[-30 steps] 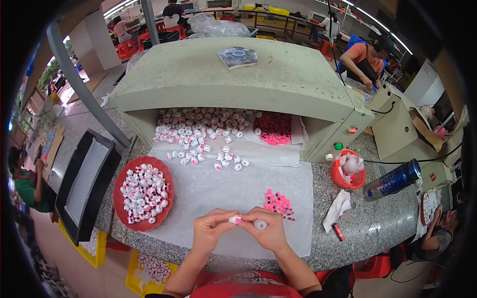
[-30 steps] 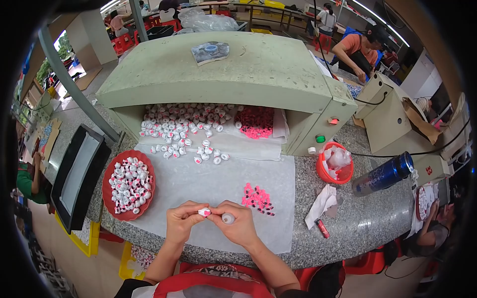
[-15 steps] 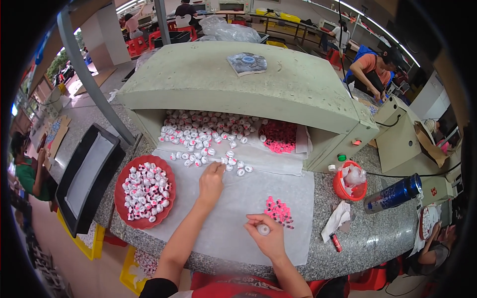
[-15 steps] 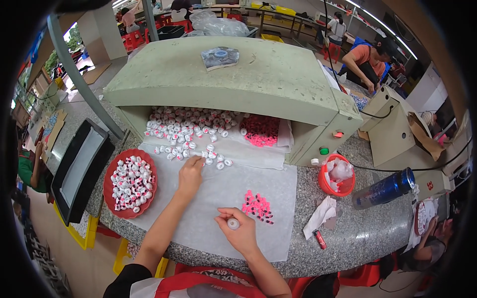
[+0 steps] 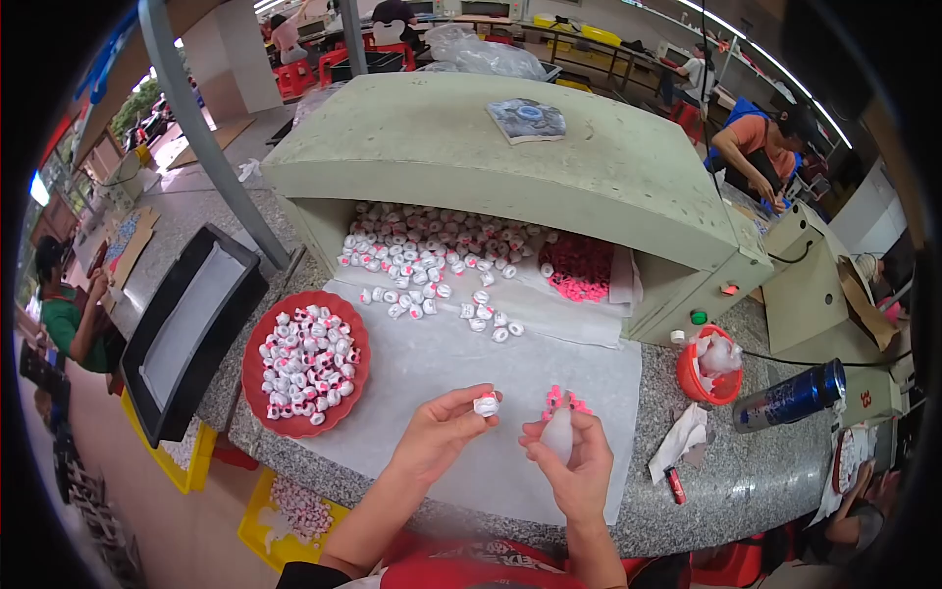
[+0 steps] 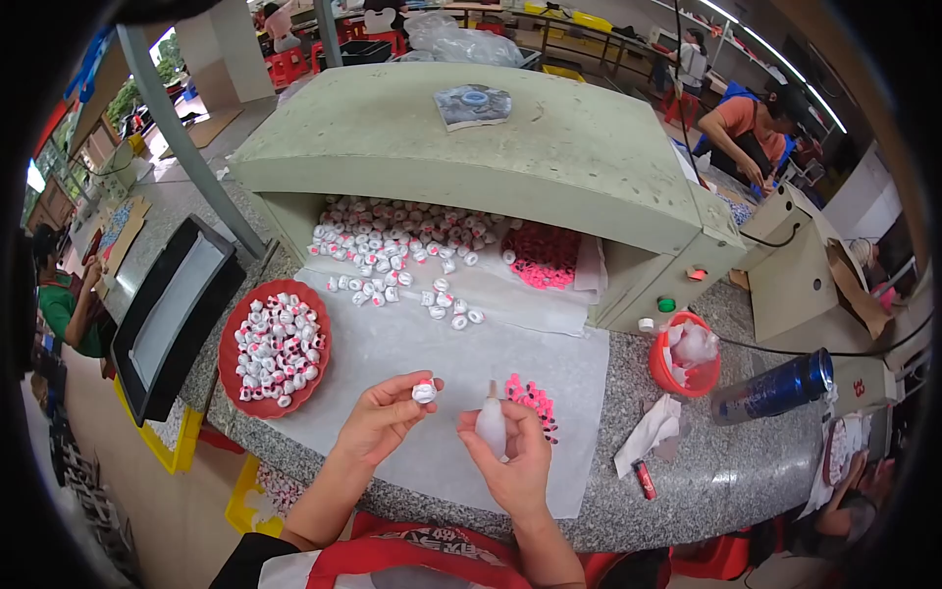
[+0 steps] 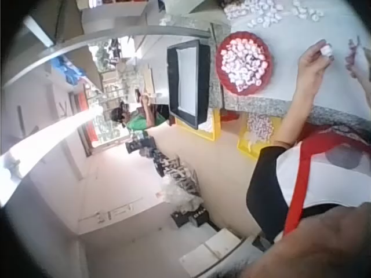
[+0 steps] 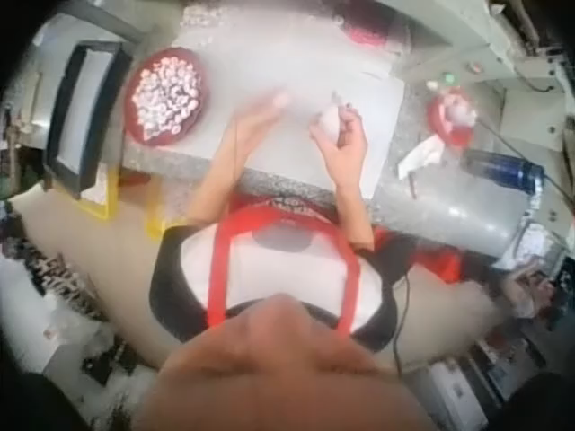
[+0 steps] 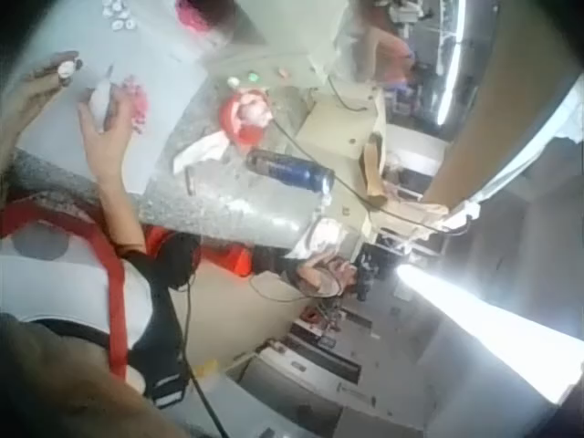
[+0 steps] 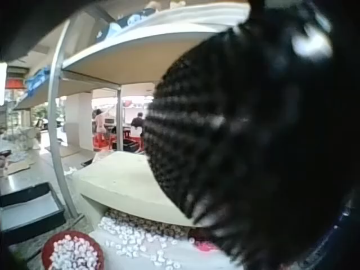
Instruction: Assembling small toy components by joining white caps with pink plastic bases at a factory workstation.
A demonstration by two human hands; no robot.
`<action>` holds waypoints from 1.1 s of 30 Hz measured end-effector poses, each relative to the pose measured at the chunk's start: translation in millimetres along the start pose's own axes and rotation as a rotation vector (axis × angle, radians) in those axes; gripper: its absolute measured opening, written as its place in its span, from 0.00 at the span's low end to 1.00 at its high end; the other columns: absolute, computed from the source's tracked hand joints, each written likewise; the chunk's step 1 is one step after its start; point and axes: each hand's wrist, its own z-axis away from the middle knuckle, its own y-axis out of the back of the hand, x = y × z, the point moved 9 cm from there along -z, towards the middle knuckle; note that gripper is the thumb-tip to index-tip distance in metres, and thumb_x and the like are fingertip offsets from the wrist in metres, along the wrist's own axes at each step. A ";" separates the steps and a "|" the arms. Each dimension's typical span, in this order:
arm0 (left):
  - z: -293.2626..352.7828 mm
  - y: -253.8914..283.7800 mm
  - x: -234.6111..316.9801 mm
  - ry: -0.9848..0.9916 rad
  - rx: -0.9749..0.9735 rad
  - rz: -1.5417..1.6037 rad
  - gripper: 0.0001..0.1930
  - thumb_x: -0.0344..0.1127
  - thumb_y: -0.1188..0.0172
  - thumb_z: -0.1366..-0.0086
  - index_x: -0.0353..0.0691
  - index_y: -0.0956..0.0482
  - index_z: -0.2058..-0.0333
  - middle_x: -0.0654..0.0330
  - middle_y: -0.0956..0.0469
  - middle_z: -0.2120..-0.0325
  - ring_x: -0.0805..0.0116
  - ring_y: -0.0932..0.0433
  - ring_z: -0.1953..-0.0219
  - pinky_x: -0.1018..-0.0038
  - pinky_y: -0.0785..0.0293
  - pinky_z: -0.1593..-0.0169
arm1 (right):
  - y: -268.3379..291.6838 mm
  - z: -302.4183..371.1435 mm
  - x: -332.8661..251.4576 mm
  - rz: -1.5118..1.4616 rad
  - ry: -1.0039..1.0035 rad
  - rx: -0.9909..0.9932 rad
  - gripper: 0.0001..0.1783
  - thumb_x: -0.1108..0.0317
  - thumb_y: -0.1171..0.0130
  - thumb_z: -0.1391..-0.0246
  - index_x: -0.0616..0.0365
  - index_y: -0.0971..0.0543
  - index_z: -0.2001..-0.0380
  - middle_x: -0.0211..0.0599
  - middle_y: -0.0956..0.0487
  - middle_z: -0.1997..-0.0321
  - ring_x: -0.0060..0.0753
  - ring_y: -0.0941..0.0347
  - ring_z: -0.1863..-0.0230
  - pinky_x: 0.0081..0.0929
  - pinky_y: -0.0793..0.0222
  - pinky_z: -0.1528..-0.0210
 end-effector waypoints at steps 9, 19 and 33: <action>24.2 -34.2 33.1 -0.513 0.029 -0.607 0.16 0.13 0.46 0.50 0.27 0.29 0.59 0.53 0.28 0.62 0.66 0.26 0.58 0.75 0.25 0.57 | 1.1 15.4 -38.6 0.376 0.232 0.111 0.14 0.78 0.37 0.64 0.64 0.26 0.70 0.40 0.25 0.65 0.26 0.28 0.66 0.19 0.34 0.64; 26.7 -32.0 38.4 -0.550 0.073 -0.521 0.16 0.14 0.44 0.51 0.31 0.27 0.61 0.54 0.30 0.62 0.66 0.25 0.60 0.76 0.25 0.56 | -14.4 31.7 -65.7 0.594 0.666 0.129 0.12 0.77 0.37 0.66 0.64 0.25 0.73 0.41 0.23 0.78 0.29 0.26 0.80 0.19 0.33 0.79; 27.6 -34.4 39.5 -0.561 0.051 -0.542 0.15 0.12 0.45 0.51 0.28 0.29 0.63 0.53 0.31 0.62 0.66 0.26 0.60 0.74 0.26 0.56 | -13.2 29.6 -63.7 0.616 0.621 0.125 0.10 0.77 0.39 0.64 0.62 0.26 0.73 0.39 0.23 0.77 0.31 0.26 0.78 0.21 0.32 0.75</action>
